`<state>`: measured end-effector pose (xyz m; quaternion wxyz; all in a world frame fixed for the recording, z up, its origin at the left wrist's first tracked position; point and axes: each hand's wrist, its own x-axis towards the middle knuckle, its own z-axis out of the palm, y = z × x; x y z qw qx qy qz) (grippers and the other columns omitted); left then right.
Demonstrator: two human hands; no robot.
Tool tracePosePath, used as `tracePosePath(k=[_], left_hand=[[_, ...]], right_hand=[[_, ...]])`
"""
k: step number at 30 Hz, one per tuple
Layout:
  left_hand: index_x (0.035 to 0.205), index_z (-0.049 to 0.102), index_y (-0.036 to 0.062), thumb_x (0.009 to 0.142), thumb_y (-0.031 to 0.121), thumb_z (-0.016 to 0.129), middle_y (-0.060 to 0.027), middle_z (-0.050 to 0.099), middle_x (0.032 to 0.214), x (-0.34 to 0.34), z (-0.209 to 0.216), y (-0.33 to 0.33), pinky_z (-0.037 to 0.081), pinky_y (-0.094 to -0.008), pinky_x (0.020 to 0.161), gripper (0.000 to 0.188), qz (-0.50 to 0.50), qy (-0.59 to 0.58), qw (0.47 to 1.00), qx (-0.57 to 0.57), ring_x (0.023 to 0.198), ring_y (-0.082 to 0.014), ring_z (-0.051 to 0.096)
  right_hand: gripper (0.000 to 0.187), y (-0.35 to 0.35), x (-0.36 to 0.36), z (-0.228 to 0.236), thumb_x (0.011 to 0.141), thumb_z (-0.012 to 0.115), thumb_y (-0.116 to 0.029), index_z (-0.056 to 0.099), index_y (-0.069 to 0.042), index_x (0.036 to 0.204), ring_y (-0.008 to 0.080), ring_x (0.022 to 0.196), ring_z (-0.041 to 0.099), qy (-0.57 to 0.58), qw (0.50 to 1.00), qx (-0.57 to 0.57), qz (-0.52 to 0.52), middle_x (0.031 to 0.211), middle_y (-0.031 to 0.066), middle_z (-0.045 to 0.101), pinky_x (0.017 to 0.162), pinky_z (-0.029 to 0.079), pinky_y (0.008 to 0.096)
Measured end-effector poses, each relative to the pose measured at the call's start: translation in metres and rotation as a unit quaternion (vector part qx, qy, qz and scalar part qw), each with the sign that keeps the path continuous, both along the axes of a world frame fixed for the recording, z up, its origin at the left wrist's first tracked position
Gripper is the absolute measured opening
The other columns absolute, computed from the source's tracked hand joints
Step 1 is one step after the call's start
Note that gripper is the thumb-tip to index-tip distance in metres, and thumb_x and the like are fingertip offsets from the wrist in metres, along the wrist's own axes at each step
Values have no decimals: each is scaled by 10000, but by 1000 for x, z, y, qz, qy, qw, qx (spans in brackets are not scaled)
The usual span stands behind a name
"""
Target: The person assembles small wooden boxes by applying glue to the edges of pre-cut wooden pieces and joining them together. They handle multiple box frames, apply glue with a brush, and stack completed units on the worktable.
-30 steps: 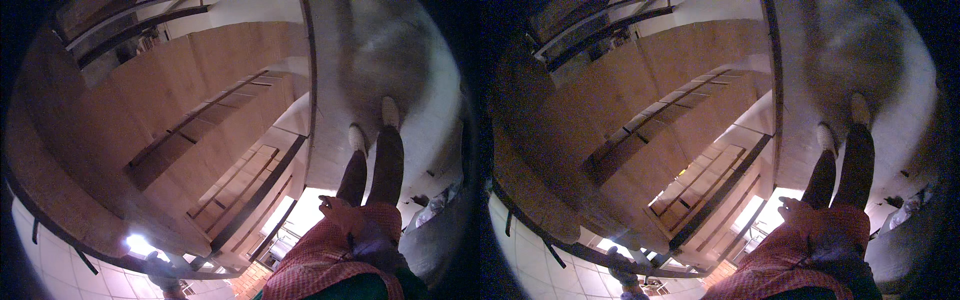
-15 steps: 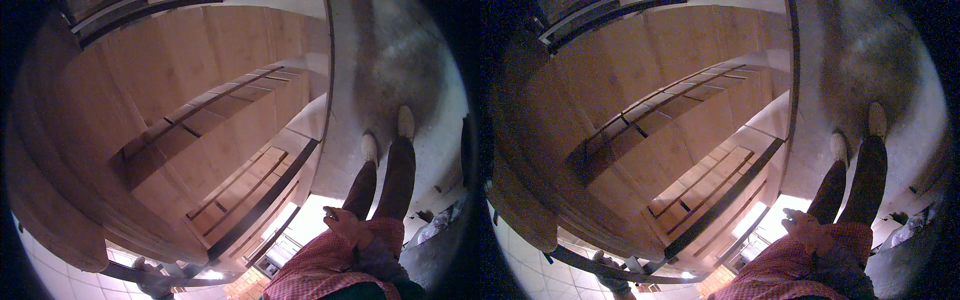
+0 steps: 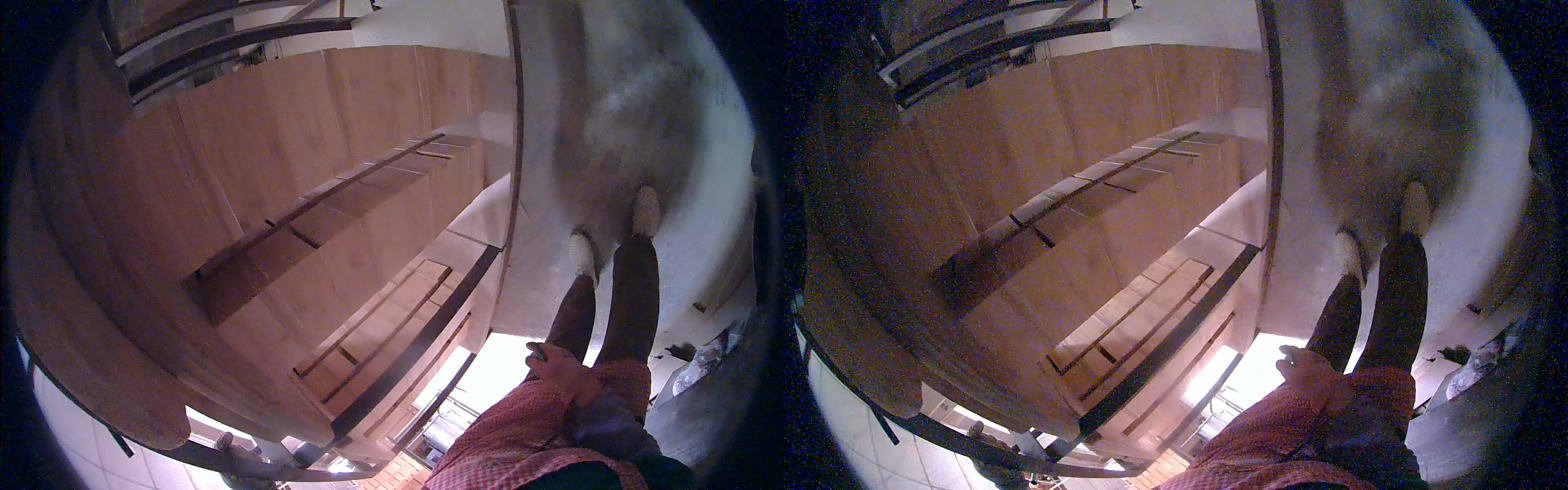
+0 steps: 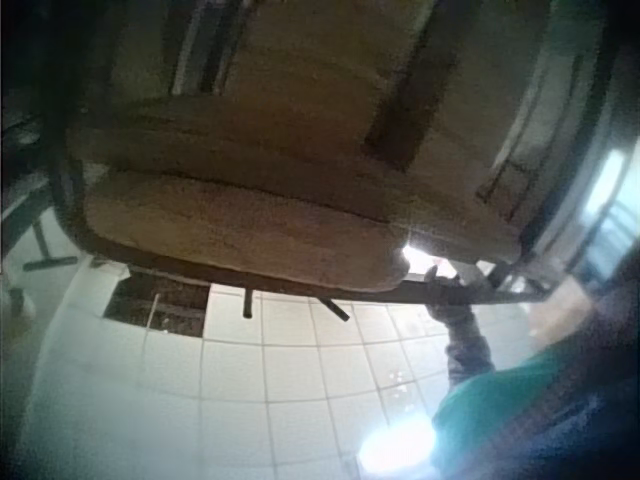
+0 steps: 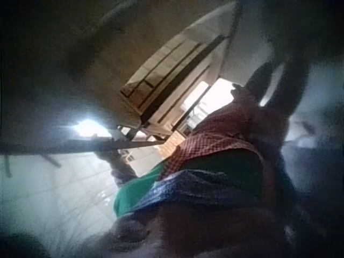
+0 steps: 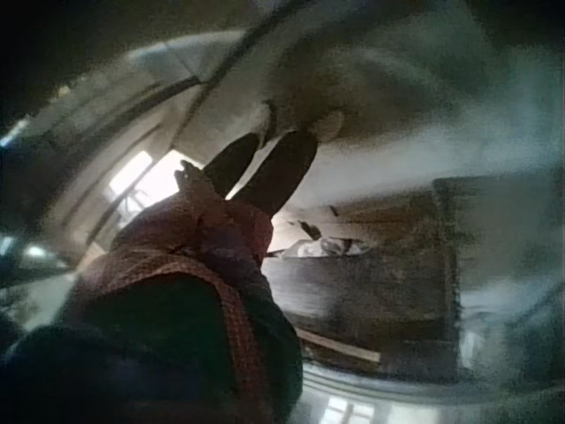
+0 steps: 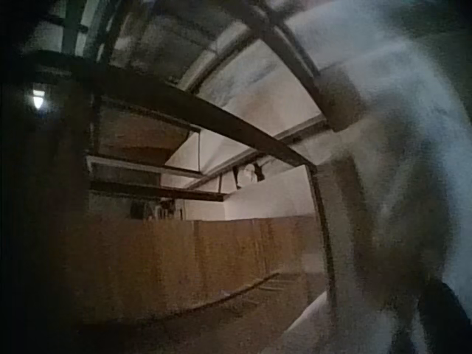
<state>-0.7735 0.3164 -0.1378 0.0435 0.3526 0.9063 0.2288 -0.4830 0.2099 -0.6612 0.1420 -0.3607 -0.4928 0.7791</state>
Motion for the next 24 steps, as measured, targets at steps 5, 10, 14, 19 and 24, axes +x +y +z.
tracePosePath(k=[5, 10, 14, 19, 24], left_hand=[[1363, 435, -90, 1015, 222, 402, -67, 553, 727, 11, -9, 2, 452, -290, 526, 469, -27, 148, 982, -110, 566, -148, 492], [1346, 459, -98, 1008, 165, 405, -77, 588, 769, 31, -21, 11, 465, -274, 553, 431, -159, 269, 927, -209, 611, -138, 525], [1285, 507, -92, 1008, 199, 429, -115, 615, 803, 32, -26, 19, 474, -275, 572, 409, 60, 86, 994, -11, 664, -158, 567], [1221, 544, -74, 995, 235, 475, -108, 625, 798, 22, -32, 20, 493, -303, 611, 389, -6, 168, 980, -105, 682, -196, 588], [1156, 580, -56, 981, 271, 520, -101, 636, 794, 19, -41, 24, 512, -332, 650, 376, -26, 200, 967, -153, 699, -235, 608]], right_hand=[[499, 15, 9, 4, 925, 582, -360, 584, -26, 1296, 361, 1063, 647, -28, 974, -225, 13, 1129, 251, 666, 929, 494, 405], [470, 31, 20, 1, 931, 560, -331, 576, -23, 1286, 362, 1085, 623, 4, 992, -128, 10, 1175, 247, 637, 946, 479, 402], [331, 45, 33, -4, 966, 461, -175, 543, -25, 1250, 436, 1323, 460, -18, 971, -187, 145, 1425, 271, 466, 1119, 385, 468], [577, 32, 53, -13, 933, 581, -450, 541, -28, 1325, 428, 1138, 603, -154, 961, -227, 33, 1208, 294, 623, 972, 478, 487], [558, 20, 83, -2, 915, 611, -411, 540, -53, 1337, 417, 1129, 610, -171, 984, -37, -39, 1236, 254, 617, 977, 481, 460]])
